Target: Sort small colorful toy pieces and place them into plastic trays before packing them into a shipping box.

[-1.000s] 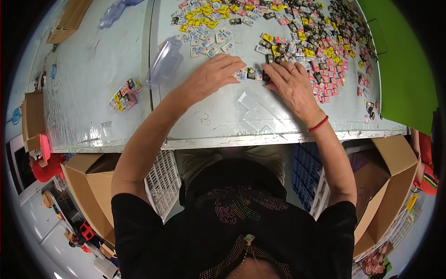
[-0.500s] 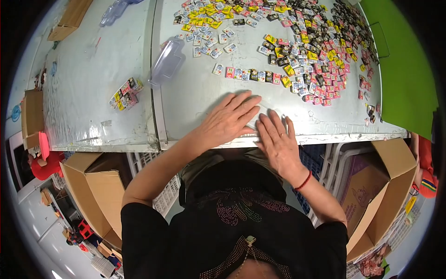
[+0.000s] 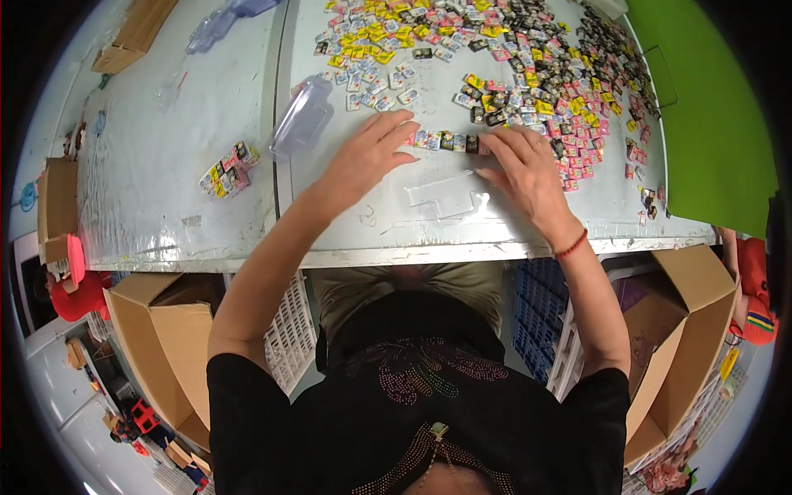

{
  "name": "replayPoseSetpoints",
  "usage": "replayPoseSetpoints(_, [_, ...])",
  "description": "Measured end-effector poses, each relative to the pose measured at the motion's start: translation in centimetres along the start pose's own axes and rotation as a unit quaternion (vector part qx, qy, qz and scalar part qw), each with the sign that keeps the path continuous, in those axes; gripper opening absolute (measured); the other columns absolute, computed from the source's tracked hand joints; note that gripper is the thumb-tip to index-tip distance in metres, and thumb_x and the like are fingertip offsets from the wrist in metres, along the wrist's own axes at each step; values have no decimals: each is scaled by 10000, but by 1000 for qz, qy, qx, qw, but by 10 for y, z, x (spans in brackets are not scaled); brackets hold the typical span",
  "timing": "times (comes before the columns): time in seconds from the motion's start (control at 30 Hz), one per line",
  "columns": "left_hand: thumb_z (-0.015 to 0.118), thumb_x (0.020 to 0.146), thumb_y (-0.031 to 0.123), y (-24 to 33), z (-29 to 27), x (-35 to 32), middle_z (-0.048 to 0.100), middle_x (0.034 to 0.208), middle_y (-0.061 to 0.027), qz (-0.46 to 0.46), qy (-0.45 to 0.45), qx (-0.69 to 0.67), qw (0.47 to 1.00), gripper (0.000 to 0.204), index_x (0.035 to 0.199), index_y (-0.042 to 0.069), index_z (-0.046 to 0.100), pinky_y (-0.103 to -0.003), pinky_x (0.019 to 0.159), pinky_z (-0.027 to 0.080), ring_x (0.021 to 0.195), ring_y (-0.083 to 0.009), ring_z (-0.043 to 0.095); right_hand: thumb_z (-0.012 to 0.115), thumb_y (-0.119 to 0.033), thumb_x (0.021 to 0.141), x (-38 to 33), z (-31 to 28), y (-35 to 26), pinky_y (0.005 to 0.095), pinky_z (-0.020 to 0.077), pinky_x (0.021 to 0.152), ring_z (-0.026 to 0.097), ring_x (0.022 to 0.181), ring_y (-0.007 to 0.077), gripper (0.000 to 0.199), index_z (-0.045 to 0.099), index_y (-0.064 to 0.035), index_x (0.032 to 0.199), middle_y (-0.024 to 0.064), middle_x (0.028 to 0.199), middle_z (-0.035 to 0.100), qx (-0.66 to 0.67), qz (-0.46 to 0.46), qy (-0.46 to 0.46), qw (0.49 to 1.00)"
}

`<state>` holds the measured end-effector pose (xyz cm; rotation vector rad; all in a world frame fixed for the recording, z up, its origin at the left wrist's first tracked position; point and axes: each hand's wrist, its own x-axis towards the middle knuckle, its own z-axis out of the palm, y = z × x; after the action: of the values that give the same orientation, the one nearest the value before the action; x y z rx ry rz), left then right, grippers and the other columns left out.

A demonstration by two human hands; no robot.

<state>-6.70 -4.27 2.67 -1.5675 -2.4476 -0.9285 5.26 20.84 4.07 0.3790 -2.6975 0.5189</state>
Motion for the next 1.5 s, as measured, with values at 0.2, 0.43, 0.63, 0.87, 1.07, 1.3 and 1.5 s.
replayPoseSetpoints(0.2, [754,757,142,-9,10,13,596,1197,-118,31,-35,-4,999,461,1171,8,602,-373,920,484,1096,-298,564,764,-273,761,14,18,20,464,377,1011,518,1147,279,481,616,-87,1180,69,1158,605,-42,-25,-37,998])
replayPoseSetpoints(0.43, [759,749,147,-25,5,7,624,1125,-90,29,-29,37,998,427,1140,38,628,-376,936,469,1092,-279,562,759,-280,751,10,17,25,509,325,1059,505,1178,275,474,627,-95,1167,48,1123,609,-43,-8,-40,998])
replayPoseSetpoints(0.63, [769,736,145,-16,10,14,628,1097,-85,40,1,6,999,436,1135,35,630,-380,912,468,1075,-284,560,770,-278,741,11,16,23,521,301,1082,504,1182,274,448,651,-113,1141,41,1112,613,-48,-6,-51,997])
replayPoseSetpoints(0.87, [753,757,146,-15,12,21,610,1064,-70,41,-21,12,999,458,1181,60,603,-392,942,438,1068,-259,541,773,-277,746,10,20,22,534,292,1086,502,1186,275,438,651,-116,1135,41,1117,611,-42,-4,-44,998])
replayPoseSetpoints(1.07, [724,822,206,-18,2,34,628,1098,-112,-29,4,-40,999,432,1212,67,599,-386,929,452,1082,-290,557,768,-254,750,8,16,21,532,287,1093,496,1194,270,445,635,-116,1152,43,1135,600,-31,0,-38,999])
replayPoseSetpoints(1.3, [746,806,210,-29,-9,35,624,1174,-133,12,12,-27,999,461,1207,38,599,-405,940,461,1109,-323,571,754,-236,761,8,10,26,529,266,1118,502,1180,257,409,643,-113,1135,38,1096,604,-56,-17,-61,996])
replayPoseSetpoints(1.5, [735,803,145,-22,-16,19,625,1164,-138,0,-114,-56,992,433,1193,18,598,-394,905,485,1074,-316,582,738,-228,778,9,14,28,525,278,1111,521,1153,239,354,659,-114,1104,21,1037,617,-66,-22,-52,996])
